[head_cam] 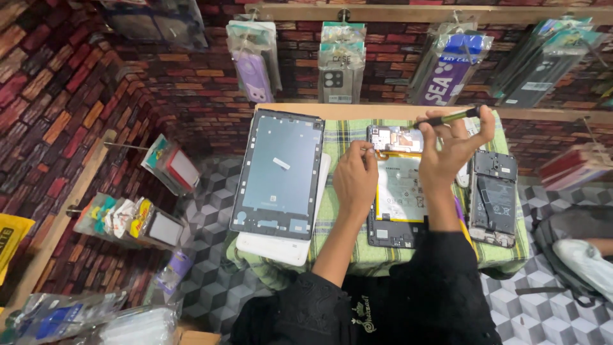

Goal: The person uses a screwdriver to remove screws from a disassembled tablet, then detaches and removes a ribbon cable and a small metal bracket. The components are placed on the work surface as the person continues to unscrew and separate internal parts.

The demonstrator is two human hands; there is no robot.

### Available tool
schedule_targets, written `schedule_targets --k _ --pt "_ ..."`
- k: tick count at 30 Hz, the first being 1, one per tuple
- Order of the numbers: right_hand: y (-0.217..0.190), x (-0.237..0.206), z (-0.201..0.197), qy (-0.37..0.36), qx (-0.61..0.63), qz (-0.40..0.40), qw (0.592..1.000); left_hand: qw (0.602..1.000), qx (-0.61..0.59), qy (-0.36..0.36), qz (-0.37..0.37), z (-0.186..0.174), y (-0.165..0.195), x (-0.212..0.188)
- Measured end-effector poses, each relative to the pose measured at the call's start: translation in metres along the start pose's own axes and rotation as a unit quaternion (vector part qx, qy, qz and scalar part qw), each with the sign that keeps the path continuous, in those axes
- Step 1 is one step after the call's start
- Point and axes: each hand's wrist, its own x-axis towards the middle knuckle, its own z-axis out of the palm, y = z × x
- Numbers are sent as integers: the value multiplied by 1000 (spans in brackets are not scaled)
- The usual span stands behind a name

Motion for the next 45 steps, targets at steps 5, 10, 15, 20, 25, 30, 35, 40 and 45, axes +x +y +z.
schedule_targets --k 5,10,15,20,25,30,35,40,45 --pt "-28 -63 -46 2 11 85 996 1000 6 16 22 1 1 -3" --pt "-38 -116 -60 77 78 176 978 1000 -7 6 4 0 -2 -3" --pt "-26 -99 -43 71 130 177 973 999 -42 25 12 -3 -5 -3" --pt "-24 -86 -33 48 150 203 966 997 -35 59 47 -5 -5 -4" --pt "-26 -104 -50 71 166 159 971 997 -5 48 53 -6 -3 -5" --pt "-25 -127 -67 55 128 128 982 998 3 33 45 -7 -7 -9" --pt "-27 -140 -64 -11 96 98 991 999 8 27 45 -5 -13 -10" --pt "-31 -145 -59 -27 44 58 997 998 -1 33 60 -2 -19 -13" --pt "-31 -143 -58 -13 45 61 997 998 3 25 55 -2 -20 -14"
